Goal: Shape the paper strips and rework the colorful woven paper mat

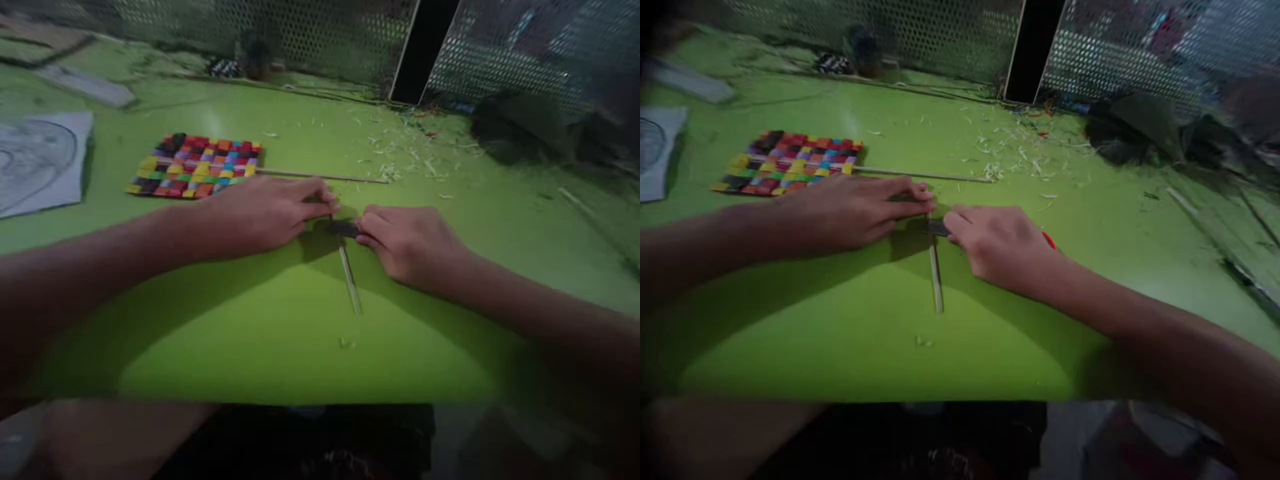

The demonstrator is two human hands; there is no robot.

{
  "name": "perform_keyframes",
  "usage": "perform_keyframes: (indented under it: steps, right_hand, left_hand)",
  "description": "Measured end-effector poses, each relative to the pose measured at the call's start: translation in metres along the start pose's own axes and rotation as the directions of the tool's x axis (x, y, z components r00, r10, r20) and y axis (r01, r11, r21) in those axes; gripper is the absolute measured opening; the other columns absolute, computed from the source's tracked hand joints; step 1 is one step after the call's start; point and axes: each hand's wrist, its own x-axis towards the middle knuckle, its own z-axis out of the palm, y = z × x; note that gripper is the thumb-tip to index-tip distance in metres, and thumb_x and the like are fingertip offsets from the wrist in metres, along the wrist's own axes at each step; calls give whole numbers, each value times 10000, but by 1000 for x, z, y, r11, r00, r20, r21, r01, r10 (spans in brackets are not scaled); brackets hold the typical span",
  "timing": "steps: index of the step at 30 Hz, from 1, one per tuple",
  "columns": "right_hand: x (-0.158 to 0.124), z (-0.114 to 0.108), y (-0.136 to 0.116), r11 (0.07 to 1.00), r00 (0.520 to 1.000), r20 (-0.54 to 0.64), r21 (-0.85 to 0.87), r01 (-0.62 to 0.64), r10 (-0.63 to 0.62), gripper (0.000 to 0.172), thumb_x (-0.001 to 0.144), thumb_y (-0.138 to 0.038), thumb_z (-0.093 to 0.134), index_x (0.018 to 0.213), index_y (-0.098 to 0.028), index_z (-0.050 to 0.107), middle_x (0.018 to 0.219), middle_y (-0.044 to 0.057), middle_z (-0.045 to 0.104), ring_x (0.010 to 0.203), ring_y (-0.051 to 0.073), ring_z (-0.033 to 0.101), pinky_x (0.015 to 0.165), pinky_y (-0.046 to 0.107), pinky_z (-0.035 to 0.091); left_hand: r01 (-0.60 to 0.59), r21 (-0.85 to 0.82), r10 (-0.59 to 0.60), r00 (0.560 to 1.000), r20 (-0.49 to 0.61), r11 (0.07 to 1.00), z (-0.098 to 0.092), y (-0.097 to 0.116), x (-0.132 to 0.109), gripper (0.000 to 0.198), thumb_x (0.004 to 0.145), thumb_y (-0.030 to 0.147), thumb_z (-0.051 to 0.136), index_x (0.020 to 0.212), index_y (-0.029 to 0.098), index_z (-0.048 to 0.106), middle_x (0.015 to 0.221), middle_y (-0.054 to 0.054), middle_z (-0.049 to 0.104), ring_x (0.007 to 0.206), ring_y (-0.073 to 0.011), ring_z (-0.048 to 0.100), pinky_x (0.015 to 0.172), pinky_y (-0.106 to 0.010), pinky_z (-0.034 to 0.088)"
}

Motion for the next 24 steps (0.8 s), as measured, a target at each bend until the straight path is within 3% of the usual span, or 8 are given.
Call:
perform_keyframes:
  steps: [4,12,20,24]
  right_hand:
    - [-1,3,-4,1000,1000,9,20,-23,23,221,1025,-221,433,938,-149,622,793,56,623,638,163,449,563,315,181]
    - [-2,9,-5,999,999,28,33,-36,35,259,1023,-218,385,985,-159,635,784,53,621,622,162,429,567,326,188]
    - [-6,5,-9,1000,999,45,-7,-18,18,198,994,-170,426,950,-144,618,795,59,622,601,148,397,545,323,162]
    - [-6,4,-11,999,998,59,-24,-25,26,198,990,-167,427,983,-139,622,811,73,630,608,150,405,557,323,159]
  left_hand:
    - [-4,-28,5,1000,31,1000,1,-4,0,499,997,164,392,1467,249,537,1450,-89,541,1104,-222,654,780,-305,539]
    - [29,-67,-28,1000,11,997,7,-7,1,509,993,175,369,1456,266,560,1474,-84,535,1112,-236,651,807,-328,550]
    - [62,-31,-59,995,82,998,0,-2,2,526,1011,144,308,1479,234,530,1495,-85,515,1084,-233,646,788,-319,551]
    - [64,-74,-61,997,47,995,3,-3,2,526,979,130,369,1462,236,549,1439,-98,560,1090,-245,658,866,-351,552]
